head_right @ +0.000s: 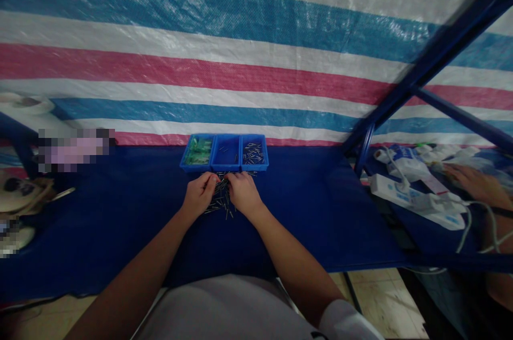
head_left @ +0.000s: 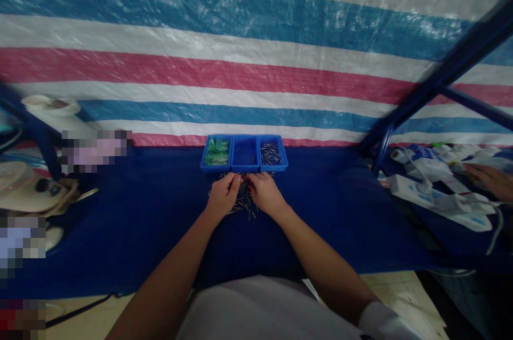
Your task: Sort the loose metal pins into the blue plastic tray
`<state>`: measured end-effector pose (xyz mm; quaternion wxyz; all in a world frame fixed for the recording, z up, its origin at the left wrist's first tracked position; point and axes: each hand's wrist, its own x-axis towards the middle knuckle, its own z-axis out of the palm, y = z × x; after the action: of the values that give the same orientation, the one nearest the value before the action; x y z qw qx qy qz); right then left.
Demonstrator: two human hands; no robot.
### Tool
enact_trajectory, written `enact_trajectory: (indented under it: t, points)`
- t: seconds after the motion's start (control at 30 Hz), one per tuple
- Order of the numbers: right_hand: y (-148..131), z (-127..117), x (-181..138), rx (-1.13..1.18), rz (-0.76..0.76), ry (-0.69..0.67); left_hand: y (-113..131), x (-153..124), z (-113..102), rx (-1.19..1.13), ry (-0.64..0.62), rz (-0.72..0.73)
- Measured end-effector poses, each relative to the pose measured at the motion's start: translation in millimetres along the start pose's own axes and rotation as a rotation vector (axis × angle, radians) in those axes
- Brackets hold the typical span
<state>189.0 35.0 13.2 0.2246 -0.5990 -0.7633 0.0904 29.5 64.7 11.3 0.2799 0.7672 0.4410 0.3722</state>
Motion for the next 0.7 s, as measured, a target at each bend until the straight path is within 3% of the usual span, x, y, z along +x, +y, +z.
enact_trajectory:
  t: [0.1,0.2,0.4,0.53,0.7]
  points:
    - [-1,1,1,0.068,0.02,0.113,0,0,0,0.0,0.003,0.012]
    - [-3,1,2,0.288,-0.017,0.212,-1,1,1,0.012,0.003,0.038]
    - [-9,1,4,0.583,-0.023,0.265,-2,2,3,0.021,0.021,0.026]
    - [-7,7,5,0.719,0.087,0.293,-3,1,4,0.009,0.035,0.028]
    - [-3,12,10,1.052,0.269,0.312,-6,1,7,-0.018,0.044,0.032]
